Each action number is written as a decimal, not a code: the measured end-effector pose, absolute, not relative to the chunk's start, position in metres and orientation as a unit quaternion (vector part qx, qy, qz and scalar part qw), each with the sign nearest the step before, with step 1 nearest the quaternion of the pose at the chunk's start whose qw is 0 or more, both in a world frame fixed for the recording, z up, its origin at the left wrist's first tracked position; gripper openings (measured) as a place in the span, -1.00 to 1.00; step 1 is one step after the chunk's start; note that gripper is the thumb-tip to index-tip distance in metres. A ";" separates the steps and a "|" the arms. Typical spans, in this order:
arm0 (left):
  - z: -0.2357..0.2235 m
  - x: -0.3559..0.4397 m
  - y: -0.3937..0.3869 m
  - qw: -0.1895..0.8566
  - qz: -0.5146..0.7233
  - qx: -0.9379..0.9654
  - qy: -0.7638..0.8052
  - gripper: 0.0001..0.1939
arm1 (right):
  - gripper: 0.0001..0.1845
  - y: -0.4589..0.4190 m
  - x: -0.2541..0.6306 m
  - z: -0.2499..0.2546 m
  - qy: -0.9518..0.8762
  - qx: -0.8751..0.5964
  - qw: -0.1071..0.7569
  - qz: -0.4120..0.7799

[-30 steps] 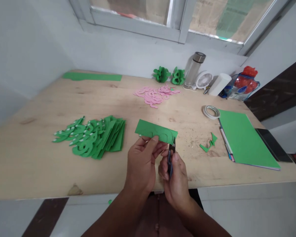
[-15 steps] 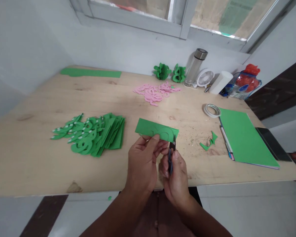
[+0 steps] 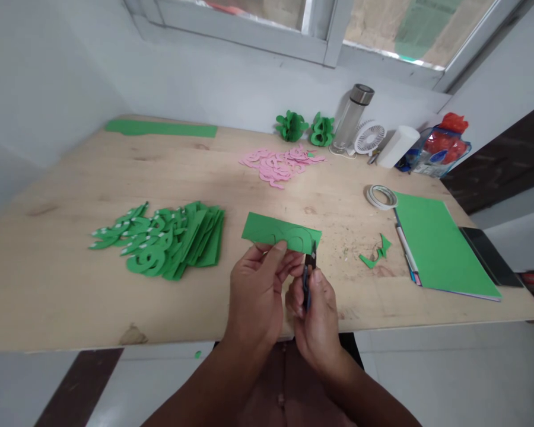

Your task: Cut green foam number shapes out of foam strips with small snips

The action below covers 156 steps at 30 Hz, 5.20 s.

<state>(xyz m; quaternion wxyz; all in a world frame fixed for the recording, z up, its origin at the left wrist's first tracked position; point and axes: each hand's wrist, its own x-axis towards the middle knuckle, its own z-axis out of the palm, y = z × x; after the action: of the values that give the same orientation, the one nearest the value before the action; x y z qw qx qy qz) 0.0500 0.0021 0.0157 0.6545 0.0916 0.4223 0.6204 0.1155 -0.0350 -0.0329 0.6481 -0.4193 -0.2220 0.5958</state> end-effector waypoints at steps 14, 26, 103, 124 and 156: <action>0.017 0.050 0.002 0.656 0.621 0.088 0.420 -0.78 | -0.55 -0.036 0.115 -0.033 -0.222 -0.419 0.650 0.593; 0.019 0.051 0.002 0.656 0.617 0.089 0.425 -0.79 | -0.53 -0.036 0.113 -0.032 -0.212 -0.430 0.651 0.588; 0.017 0.041 0.009 0.629 0.589 0.160 0.482 -0.82 | -0.54 -0.038 0.115 -0.035 -0.230 -0.463 0.628 0.582; 0.019 0.038 0.007 0.649 0.570 0.173 0.473 -0.85 | -0.53 -0.039 0.115 -0.034 -0.233 -0.464 0.624 0.584; 0.016 0.020 0.012 0.678 0.511 0.285 0.446 -0.95 | -0.50 -0.044 0.115 -0.035 -0.253 -0.487 0.602 0.579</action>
<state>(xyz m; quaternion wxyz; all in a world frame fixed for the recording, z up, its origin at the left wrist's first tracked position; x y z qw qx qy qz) 0.0197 0.0119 0.0162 0.6780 0.2846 0.4457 0.5105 0.1151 -0.0435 -0.0350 0.6024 -0.4873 -0.2531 0.5793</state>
